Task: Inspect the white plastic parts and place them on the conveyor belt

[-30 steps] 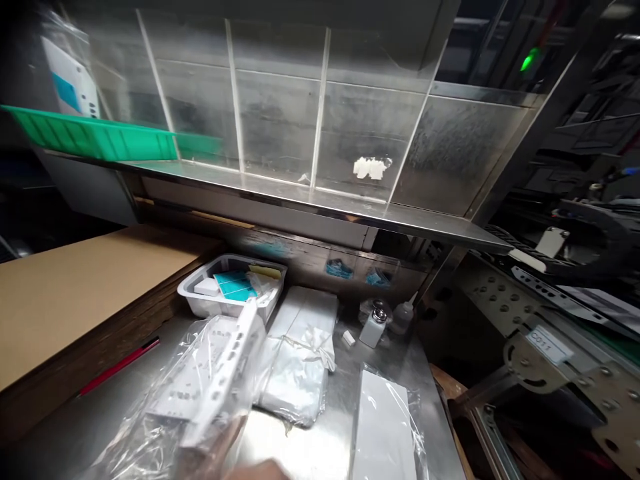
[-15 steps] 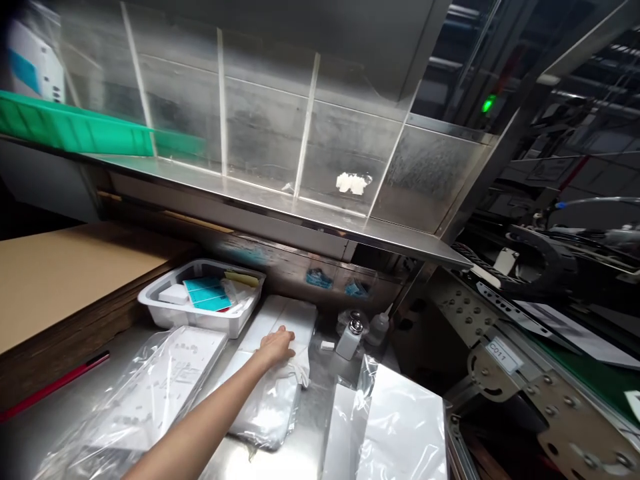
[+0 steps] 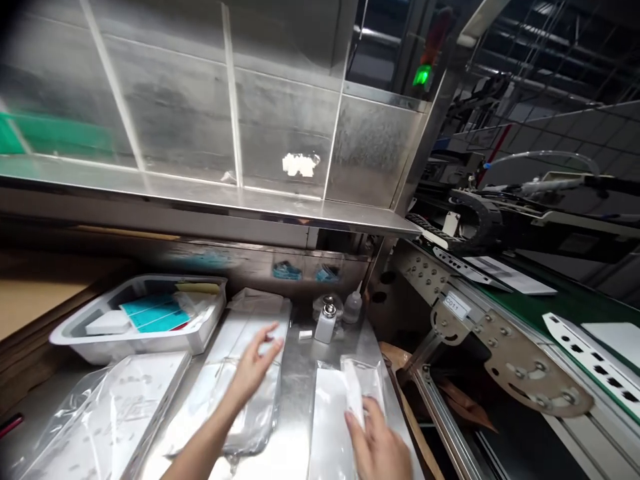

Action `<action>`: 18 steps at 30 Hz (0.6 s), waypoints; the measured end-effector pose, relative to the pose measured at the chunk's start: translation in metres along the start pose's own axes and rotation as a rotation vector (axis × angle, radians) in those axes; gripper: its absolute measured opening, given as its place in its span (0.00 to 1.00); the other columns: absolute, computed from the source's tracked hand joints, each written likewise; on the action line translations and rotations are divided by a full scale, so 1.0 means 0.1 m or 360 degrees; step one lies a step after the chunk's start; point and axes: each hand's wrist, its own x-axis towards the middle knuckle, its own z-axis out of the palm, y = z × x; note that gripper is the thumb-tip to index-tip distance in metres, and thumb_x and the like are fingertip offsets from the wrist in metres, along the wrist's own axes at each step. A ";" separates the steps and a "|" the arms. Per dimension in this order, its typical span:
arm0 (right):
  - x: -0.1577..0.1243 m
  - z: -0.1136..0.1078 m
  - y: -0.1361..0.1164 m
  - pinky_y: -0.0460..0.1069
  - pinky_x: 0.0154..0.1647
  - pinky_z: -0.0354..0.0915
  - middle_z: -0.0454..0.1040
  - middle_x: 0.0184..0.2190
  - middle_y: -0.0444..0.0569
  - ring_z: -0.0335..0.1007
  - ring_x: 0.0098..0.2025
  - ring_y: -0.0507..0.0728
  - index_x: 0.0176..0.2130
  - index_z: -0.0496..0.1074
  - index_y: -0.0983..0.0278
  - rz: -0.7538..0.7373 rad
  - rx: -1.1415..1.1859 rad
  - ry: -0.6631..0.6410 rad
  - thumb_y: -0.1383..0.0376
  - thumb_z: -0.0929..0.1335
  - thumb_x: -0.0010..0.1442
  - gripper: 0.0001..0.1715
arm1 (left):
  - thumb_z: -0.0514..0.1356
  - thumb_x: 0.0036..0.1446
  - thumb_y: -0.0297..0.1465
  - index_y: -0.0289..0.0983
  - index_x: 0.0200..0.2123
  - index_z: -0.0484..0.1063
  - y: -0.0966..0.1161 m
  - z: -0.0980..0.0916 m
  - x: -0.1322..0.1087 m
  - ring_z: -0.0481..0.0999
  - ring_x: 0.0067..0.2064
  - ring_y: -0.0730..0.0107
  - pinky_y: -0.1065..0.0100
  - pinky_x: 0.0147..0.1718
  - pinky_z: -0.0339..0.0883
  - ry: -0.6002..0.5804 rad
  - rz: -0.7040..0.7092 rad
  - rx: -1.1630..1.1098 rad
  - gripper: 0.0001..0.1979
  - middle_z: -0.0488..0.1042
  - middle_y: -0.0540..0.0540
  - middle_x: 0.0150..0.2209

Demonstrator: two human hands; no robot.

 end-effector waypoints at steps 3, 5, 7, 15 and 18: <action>0.06 0.49 0.04 0.52 0.20 0.53 0.71 0.16 0.53 0.67 0.20 0.64 0.45 0.69 0.66 -0.0173 -0.0469 -0.0012 0.52 0.57 0.57 0.28 | 0.47 0.57 0.47 0.34 0.56 0.59 -0.23 0.51 -0.59 0.65 0.56 0.56 0.61 0.47 0.66 -0.0335 -0.0315 -0.0300 0.30 0.63 0.37 0.57; 0.09 0.72 0.07 0.53 0.22 0.55 0.73 0.19 0.58 0.70 0.22 0.66 0.49 0.69 0.69 -0.0173 -0.0554 -0.0063 0.54 0.55 0.58 0.29 | 0.45 0.57 0.48 0.35 0.58 0.56 -0.34 0.70 -0.84 0.62 0.58 0.56 0.61 0.46 0.67 -0.0485 -0.0481 -0.0475 0.31 0.57 0.37 0.61; 0.12 0.71 0.11 0.54 0.25 0.60 0.75 0.23 0.58 0.72 0.27 0.67 0.54 0.65 0.69 -0.0104 -0.0439 -0.0117 0.52 0.57 0.59 0.32 | 0.44 0.57 0.49 0.35 0.61 0.51 -0.43 0.78 -0.97 0.55 0.62 0.58 0.61 0.50 0.64 -0.0598 -0.0630 -0.0701 0.34 0.49 0.39 0.64; 0.12 0.08 0.73 0.54 0.53 0.60 0.65 0.55 0.57 0.58 0.58 0.66 0.58 0.61 0.65 0.0523 0.0803 0.0032 0.40 0.69 0.41 0.53 | 0.48 0.52 0.52 0.27 0.62 0.46 -0.74 1.26 -1.17 0.38 0.66 0.64 0.67 0.63 0.32 -0.0351 -0.0696 -0.0772 0.43 0.43 0.41 0.65; 0.19 0.34 0.85 0.54 0.53 0.61 0.69 0.52 0.58 0.61 0.56 0.66 0.58 0.61 0.68 0.0576 0.1156 -0.0069 0.39 0.69 0.40 0.55 | 0.50 0.50 0.52 0.29 0.62 0.46 -0.80 1.46 -1.11 0.37 0.66 0.64 0.71 0.62 0.34 -0.0250 -0.0729 -0.0756 0.44 0.43 0.42 0.66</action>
